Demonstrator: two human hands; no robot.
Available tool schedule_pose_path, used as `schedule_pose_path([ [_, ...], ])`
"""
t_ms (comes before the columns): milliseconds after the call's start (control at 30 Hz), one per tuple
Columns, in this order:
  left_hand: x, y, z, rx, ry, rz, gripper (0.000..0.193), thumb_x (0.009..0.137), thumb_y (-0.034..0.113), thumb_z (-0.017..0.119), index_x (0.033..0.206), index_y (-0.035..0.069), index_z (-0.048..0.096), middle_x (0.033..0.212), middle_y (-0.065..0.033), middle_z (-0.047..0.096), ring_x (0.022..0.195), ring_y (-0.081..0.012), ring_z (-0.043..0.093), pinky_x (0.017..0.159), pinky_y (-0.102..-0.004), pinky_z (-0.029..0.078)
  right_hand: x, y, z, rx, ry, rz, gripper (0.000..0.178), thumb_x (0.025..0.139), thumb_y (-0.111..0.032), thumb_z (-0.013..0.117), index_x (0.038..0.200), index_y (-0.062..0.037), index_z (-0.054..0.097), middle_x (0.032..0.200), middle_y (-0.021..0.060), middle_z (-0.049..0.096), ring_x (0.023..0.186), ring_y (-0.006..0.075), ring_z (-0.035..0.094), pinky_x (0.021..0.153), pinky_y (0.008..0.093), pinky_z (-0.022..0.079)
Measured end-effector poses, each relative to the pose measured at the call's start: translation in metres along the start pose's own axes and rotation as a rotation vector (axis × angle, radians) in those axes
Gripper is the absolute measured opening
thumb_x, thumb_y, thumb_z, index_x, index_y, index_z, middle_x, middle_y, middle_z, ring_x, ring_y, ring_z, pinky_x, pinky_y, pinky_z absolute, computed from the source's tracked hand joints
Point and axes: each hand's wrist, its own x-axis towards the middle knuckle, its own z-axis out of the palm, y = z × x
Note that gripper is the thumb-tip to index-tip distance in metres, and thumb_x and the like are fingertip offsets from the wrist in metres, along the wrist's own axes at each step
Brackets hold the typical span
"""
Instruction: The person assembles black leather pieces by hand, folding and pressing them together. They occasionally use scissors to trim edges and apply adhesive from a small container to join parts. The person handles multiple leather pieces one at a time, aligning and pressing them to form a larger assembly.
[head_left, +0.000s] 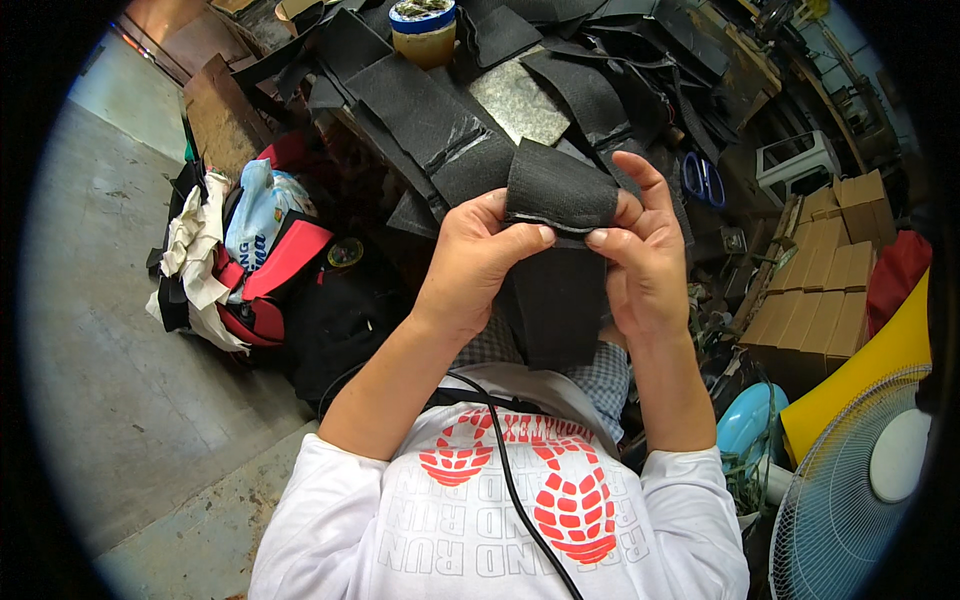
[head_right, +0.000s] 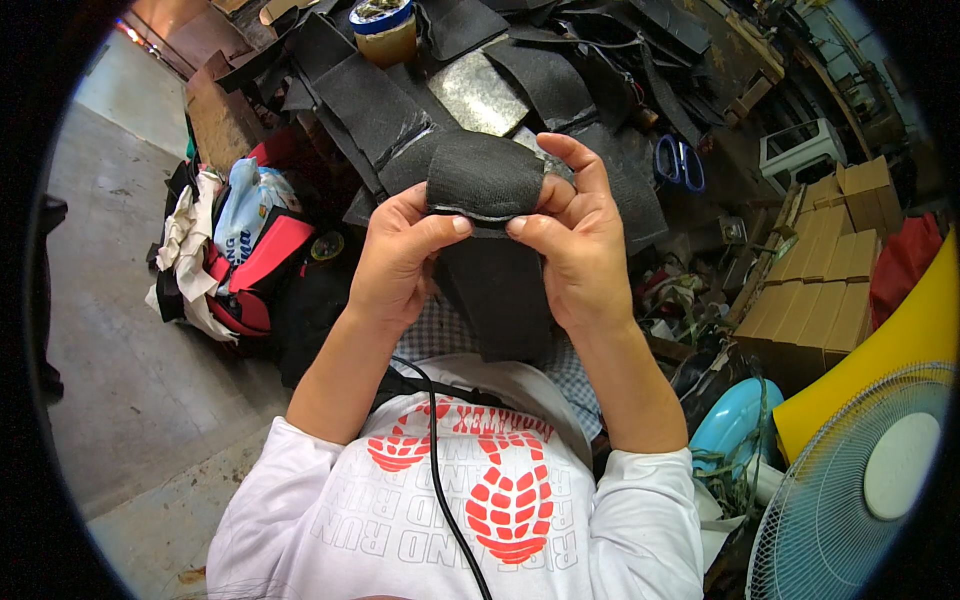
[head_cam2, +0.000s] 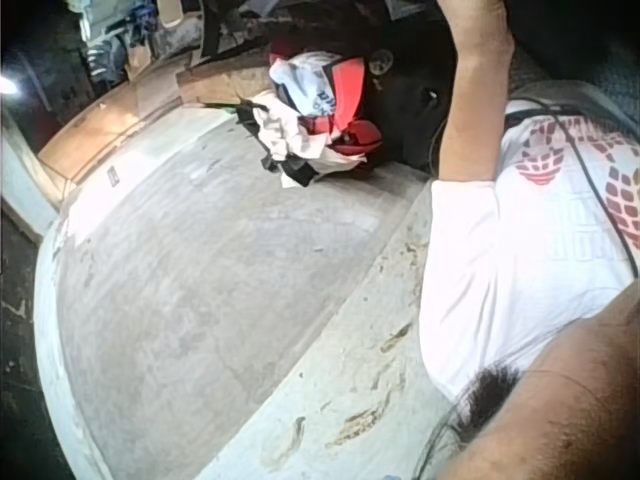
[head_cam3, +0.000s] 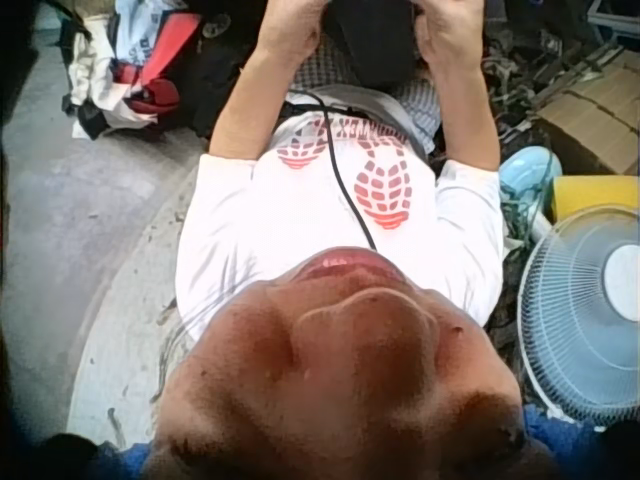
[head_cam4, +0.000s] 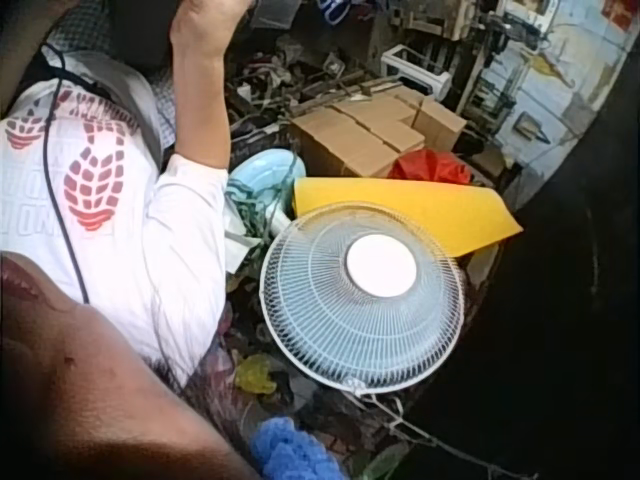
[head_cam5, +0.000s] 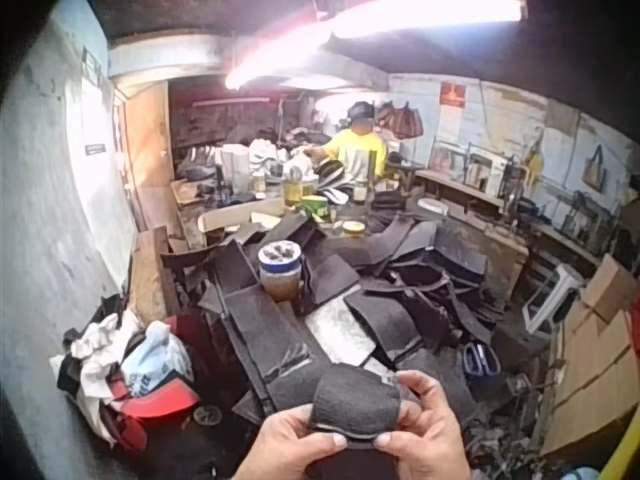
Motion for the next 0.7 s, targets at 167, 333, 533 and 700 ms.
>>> schedule_pose_path([
  [167,-0.001,0.012,-0.007,-0.051,-0.014,-0.154,0.021,0.086,0.003,0.06,0.104,-0.003,0.068,0.094,-0.0075,0.072,0.08,-0.0114,0.069,0.077,-0.0231,0.055,0.004,-0.009,-0.011,0.05,-0.049,0.105,0.081,0.074,0.01,0.07,0.145,-0.003,0.032,0.103,0.0111,0.067,0.099,0.016,0.066,0.088,0.0265,0.054],
  [333,-0.007,0.0,0.005,0.148,-0.003,0.034,0.017,0.089,0.002,0.061,0.103,-0.004,0.067,0.091,-0.005,0.071,0.079,-0.0079,0.065,0.074,-0.0221,0.053,-0.009,-0.004,0.006,-0.127,-0.004,-0.021,0.081,0.076,0.007,0.072,0.145,-0.0032,0.032,0.107,0.0129,0.065,0.105,0.0184,0.065,0.091,0.0281,0.054],
  [533,-0.008,0.006,-0.001,0.439,-0.007,0.055,0.017,0.088,0.006,0.071,0.102,-0.004,0.069,0.09,-0.0045,0.07,0.077,-0.0073,0.064,0.068,-0.0206,0.052,-0.014,-0.005,0.012,-0.304,0.023,-0.172,0.08,0.078,0.008,0.073,0.145,-0.0062,0.031,0.112,0.0188,0.067,0.104,0.0216,0.067,0.09,0.0327,0.056],
  [700,-0.018,0.011,-0.014,0.416,-0.223,-0.01,0.01,0.088,0.005,0.072,0.08,-0.001,0.069,0.075,0.0038,0.064,0.07,-0.0012,0.055,0.061,-0.0194,0.046,-0.028,-0.02,-0.008,-0.388,-0.092,-0.164,0.082,0.075,0.012,0.074,0.145,-0.0042,0.034,0.11,0.0205,0.069,0.097,0.0243,0.07,0.082,0.03,0.057],
])
